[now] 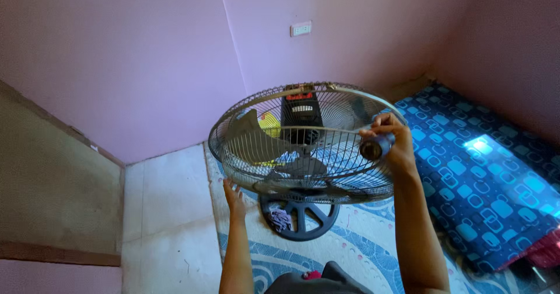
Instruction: The person attaches the front wire cage to an electric fan and secures it using a screwdriver. They align the cage, insert the screw, and tighten it to complete the assembly.
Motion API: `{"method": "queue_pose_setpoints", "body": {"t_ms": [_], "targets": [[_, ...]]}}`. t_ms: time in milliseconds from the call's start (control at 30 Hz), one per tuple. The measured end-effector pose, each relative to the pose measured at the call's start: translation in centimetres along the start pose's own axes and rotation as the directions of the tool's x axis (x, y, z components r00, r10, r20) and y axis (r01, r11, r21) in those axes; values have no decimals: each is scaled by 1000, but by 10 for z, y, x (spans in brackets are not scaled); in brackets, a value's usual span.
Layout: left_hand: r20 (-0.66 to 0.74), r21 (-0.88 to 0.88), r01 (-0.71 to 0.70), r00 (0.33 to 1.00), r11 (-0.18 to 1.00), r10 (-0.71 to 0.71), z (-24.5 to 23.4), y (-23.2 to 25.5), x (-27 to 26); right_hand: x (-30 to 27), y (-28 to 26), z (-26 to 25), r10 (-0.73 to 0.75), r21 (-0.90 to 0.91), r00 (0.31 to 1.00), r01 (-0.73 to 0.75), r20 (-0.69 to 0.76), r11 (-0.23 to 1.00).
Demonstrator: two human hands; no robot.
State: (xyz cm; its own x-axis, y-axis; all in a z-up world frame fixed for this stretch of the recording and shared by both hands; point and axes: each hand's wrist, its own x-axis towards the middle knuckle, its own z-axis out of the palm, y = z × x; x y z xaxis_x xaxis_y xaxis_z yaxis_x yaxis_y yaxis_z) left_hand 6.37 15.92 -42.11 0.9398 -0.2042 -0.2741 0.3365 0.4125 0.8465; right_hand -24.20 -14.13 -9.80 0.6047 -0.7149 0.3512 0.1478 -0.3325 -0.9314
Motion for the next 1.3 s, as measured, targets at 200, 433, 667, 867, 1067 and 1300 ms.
{"method": "queue_pose_setpoints", "body": {"t_ms": [200,433,667,867,1067,1300], "targets": [[-29,216,-50,998,975,58,4,21,17,16,5,-12,-108,127,994,108,-4,986],[-116,517,-210,943,830,311,16,56,29,22,25,-32,80,-63,986,-90,-143,994],[-286,431,30,952,902,105,26,103,3,13,58,-55,-4,88,994,14,-107,996],[-282,359,69,959,931,38,25,122,-16,-11,89,-73,-16,94,994,26,-105,995],[-8,633,-252,943,731,333,34,140,-27,-39,124,-87,121,42,968,-114,-218,993],[-13,786,-176,953,592,301,82,190,-79,-54,150,-92,-134,15,980,137,-146,990]]}}
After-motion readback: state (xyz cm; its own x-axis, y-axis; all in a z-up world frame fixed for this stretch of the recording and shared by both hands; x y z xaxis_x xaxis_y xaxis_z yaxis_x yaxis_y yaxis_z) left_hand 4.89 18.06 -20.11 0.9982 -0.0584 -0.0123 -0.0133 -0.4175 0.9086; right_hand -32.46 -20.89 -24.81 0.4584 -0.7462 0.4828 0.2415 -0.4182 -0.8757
